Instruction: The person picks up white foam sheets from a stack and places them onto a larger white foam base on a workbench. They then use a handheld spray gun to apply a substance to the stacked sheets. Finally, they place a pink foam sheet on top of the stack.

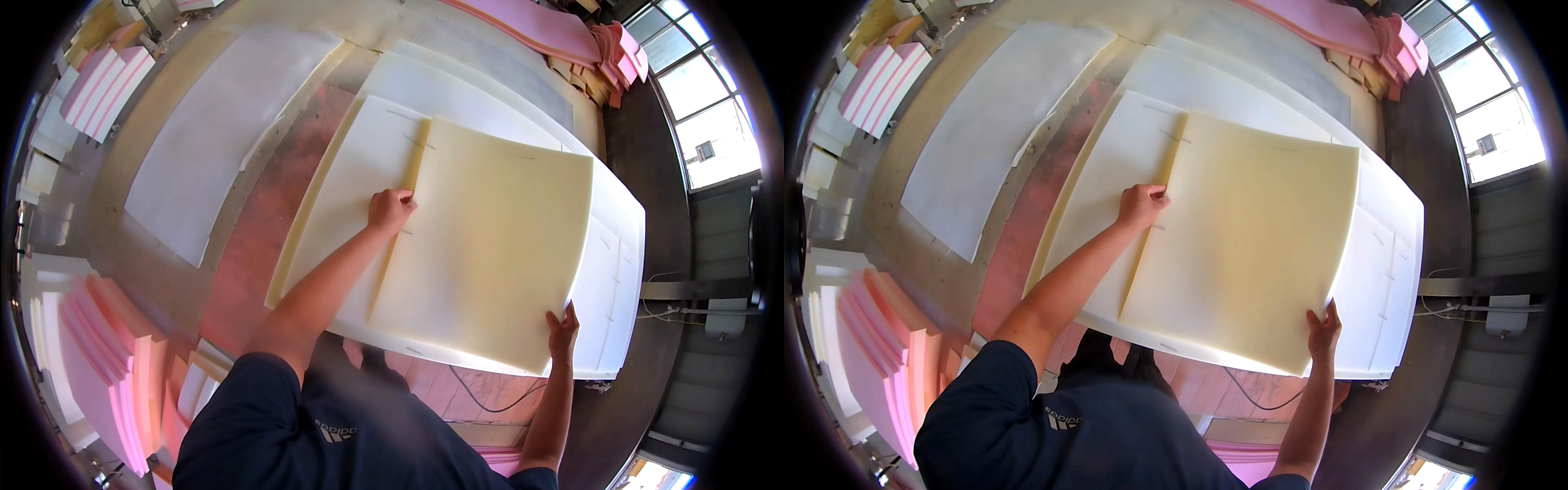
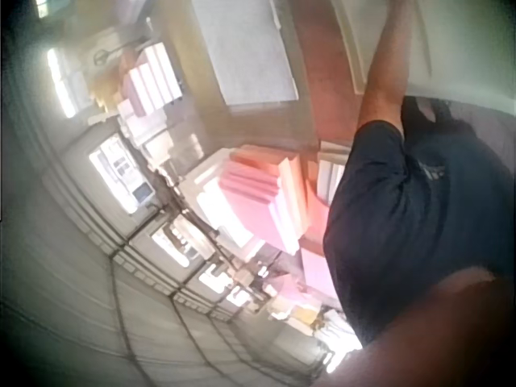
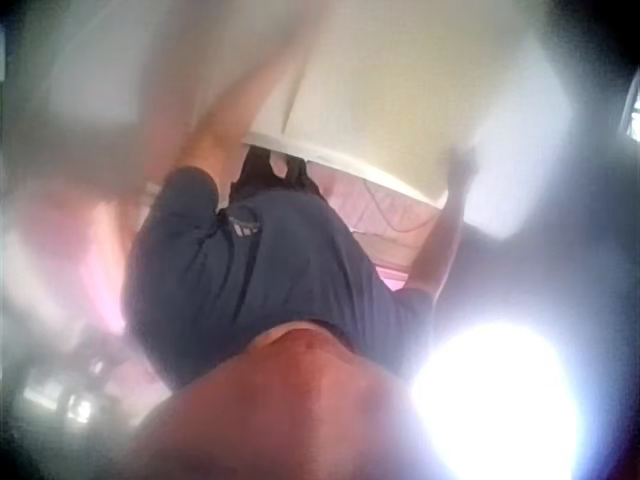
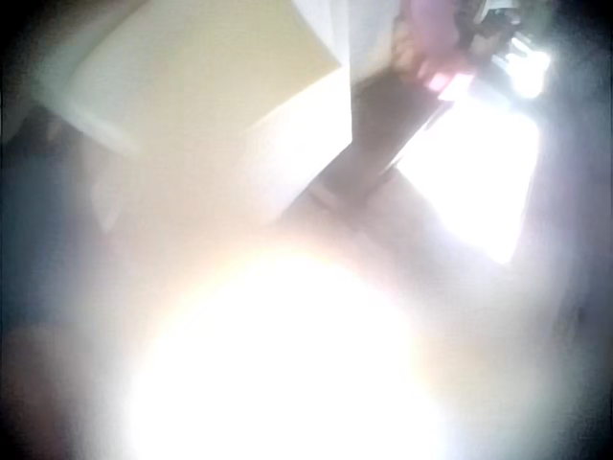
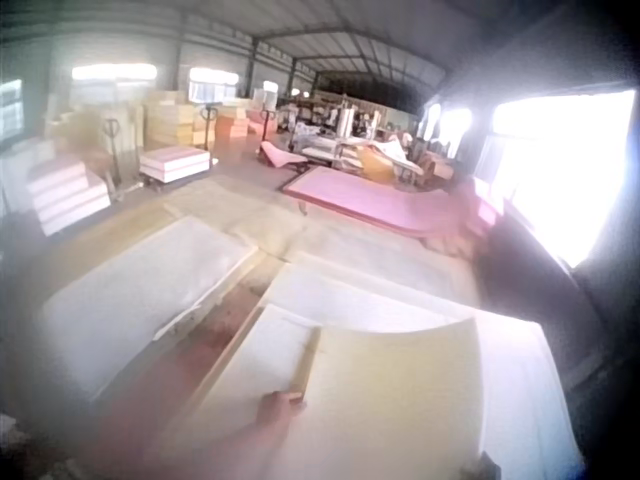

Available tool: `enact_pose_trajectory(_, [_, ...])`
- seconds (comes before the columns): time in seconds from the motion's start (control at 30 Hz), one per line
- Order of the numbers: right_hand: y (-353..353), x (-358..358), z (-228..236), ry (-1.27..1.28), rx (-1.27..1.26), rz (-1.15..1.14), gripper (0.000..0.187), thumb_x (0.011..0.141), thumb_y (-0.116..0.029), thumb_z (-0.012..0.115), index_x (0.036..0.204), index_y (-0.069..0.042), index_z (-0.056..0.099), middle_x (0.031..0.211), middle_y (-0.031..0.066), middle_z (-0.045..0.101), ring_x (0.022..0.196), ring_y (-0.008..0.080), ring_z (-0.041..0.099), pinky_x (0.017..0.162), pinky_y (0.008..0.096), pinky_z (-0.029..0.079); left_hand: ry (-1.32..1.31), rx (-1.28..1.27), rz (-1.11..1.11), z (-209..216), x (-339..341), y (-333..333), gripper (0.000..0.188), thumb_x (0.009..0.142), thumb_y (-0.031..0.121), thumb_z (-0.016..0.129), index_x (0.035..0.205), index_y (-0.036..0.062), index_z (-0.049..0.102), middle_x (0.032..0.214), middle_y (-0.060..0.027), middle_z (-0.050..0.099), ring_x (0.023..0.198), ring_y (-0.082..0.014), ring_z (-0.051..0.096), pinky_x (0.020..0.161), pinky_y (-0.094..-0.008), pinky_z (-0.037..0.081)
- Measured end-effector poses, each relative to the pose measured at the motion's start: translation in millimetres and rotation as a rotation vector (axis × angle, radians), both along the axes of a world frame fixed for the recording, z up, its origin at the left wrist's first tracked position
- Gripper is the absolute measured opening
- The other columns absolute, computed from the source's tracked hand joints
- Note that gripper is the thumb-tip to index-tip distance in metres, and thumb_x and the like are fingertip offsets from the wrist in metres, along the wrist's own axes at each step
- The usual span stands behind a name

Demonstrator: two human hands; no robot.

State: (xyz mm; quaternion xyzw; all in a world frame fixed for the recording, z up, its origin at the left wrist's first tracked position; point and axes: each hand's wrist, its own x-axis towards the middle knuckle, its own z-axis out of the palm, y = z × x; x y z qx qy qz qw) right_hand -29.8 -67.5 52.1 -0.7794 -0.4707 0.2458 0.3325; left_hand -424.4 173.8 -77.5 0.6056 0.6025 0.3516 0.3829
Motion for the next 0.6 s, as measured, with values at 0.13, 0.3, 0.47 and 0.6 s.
enact_pose_trajectory(0.13, [-1.6,7.1,-3.4,-0.059,-0.001,0.000,0.055,0.085,0.002,0.063,0.139,-0.002,0.054,0.106,0.0100,0.072,0.090,0.0161,0.068,0.079,0.0294,0.054,0.248,0.180,-0.045,3.5,6.3,-12.1,0.046,0.087,0.031,0.072,0.124,0.0048,0.061,0.134,-0.0149,0.058,0.120,-0.0324,0.055,0.098,-0.0445,0.045])
enact_pose_trajectory(0.3, [-1.9,6.7,-2.5,-0.044,0.030,0.014,0.053,0.085,0.001,0.064,0.137,-0.002,0.055,0.102,0.0104,0.073,0.085,0.0150,0.068,0.074,0.0284,0.053,0.683,0.151,-0.310,6.6,16.6,-18.8,0.093,0.097,0.062,0.045,0.157,-0.0022,0.014,0.166,-0.0156,0.017,0.154,-0.0294,0.007,0.124,-0.0500,0.005])
enact_pose_trajectory(0.47, [-4.2,9.6,1.2,-0.061,-0.073,0.000,0.053,0.085,0.001,0.061,0.137,-0.003,0.055,0.109,0.0088,0.070,0.093,0.0166,0.066,0.080,0.0301,0.053,0.885,0.079,-0.417,20.0,22.5,-25.9,0.101,0.096,0.072,0.030,0.157,-0.0046,0.007,0.167,-0.0176,0.007,0.155,-0.0280,-0.003,0.124,-0.0507,-0.005])
enact_pose_trajectory(0.6, [-0.4,5.4,4.2,-0.092,-0.044,0.003,0.052,0.085,0.000,0.063,0.136,-0.001,0.055,0.103,0.0096,0.072,0.087,0.0158,0.067,0.075,0.0297,0.053,0.815,0.157,-0.367,15.6,23.9,-15.9,0.104,0.094,0.073,0.033,0.157,-0.0055,0.007,0.167,-0.0187,0.008,0.155,-0.0301,-0.003,0.123,-0.0516,-0.005])
